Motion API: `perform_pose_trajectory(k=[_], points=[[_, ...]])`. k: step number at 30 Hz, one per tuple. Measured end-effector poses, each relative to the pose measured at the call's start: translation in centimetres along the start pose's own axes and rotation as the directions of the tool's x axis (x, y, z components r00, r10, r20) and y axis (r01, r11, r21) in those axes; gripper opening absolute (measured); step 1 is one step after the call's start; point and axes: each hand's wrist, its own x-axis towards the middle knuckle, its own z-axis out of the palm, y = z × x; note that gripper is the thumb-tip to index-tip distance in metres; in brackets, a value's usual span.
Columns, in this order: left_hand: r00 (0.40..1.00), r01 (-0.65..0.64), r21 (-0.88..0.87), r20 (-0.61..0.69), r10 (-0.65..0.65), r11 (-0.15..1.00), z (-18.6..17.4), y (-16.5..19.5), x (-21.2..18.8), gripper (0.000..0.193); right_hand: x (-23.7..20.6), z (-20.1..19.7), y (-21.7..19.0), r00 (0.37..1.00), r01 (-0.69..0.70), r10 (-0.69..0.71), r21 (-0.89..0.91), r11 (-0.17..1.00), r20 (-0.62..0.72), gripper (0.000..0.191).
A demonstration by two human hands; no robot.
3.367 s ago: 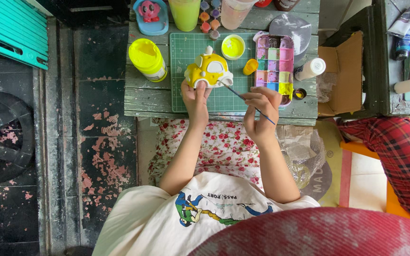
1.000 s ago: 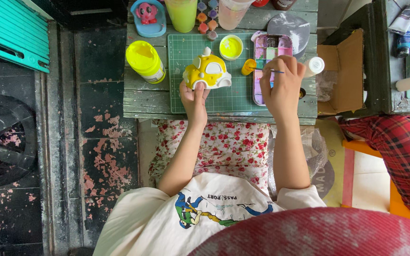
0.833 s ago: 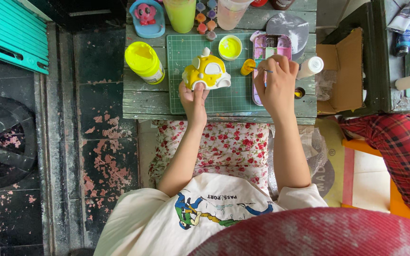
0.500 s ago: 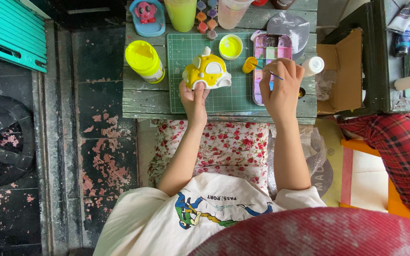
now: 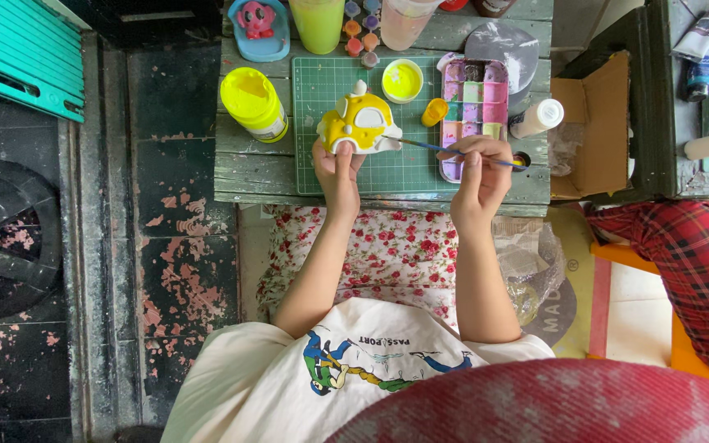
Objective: The person paints a small plaster car-shaped figurine with yellow paint using a paintbrush, holding and rotating the figurine to reach different sides. They dip the brush into a paint palette and a yellow paint cup while working, and briefly handle small paint pots on the table.
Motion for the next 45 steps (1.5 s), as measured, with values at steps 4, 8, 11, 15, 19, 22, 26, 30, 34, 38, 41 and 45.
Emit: perform_pose_trajectory(k=[4,8,11,15,19,22,26,30,34,38,41,45], points=[[1.0,0.002,0.003,-0.005,-0.002,1.0,-0.1,-0.2,0.0,0.062,0.3,0.9,0.2,0.997,0.038,-0.035,-0.041,0.998,0.066,0.005],[1.0,0.002,0.014,-0.005,-0.002,1.0,-0.2,-0.3,0.0,0.063,0.6,1.2,0.3,0.996,0.035,-0.031,-0.036,0.999,0.085,0.003],[1.0,0.011,0.032,-0.004,-0.011,0.999,-0.2,-0.3,0.1,0.063,0.7,1.0,0.1,0.997,0.065,-0.061,-0.08,0.995,0.056,0.004],[1.0,0.021,0.033,-0.01,-0.02,0.999,-0.2,-0.3,0.0,0.063,0.4,1.3,-0.1,0.994,0.083,-0.08,-0.031,0.996,0.075,0.003],[1.0,0.02,0.026,-0.019,-0.019,0.999,-0.1,-0.3,0.1,0.066,0.3,1.7,-0.2,0.99,0.089,-0.082,-0.054,0.995,0.116,0.002],[1.0,0.022,0.035,-0.022,-0.021,0.999,0.0,-0.3,0.1,0.067,0.6,1.2,-0.4,0.994,0.089,-0.075,-0.21,0.974,0.074,0.002],[0.999,0.026,0.035,-0.024,-0.025,0.999,0.0,-0.2,0.1,0.067,0.5,1.0,-0.6,0.996,0.089,-0.084,-0.15,0.985,0.039,0.001],[0.999,0.036,0.031,-0.033,-0.035,0.999,0.1,-0.3,0.0,0.066,0.4,1.8,-0.7,0.992,0.092,-0.087,-0.059,0.994,0.089,0.003],[0.998,0.037,0.026,-0.043,-0.036,0.999,0.1,-0.2,0.1,0.066,0.4,1.8,-1.0,0.991,0.103,-0.08,-0.231,0.967,0.107,0.003],[0.999,0.037,0.048,-0.04,-0.035,0.998,0.1,-0.2,0.0,0.066,0.7,1.3,-1.3,0.988,0.153,-0.141,-0.311,0.938,0.059,0.007],[0.999,0.039,0.063,-0.04,-0.036,0.997,0.1,-0.2,-0.1,0.066,0.4,1.7,-1.2,0.992,0.115,-0.108,-0.136,0.984,0.061,0.006],[0.999,0.026,0.063,-0.029,-0.025,0.998,0.1,-0.2,0.0,0.067,0.1,2.2,-1.1,0.99,0.115,-0.095,-0.199,0.973,0.105,0.005]])
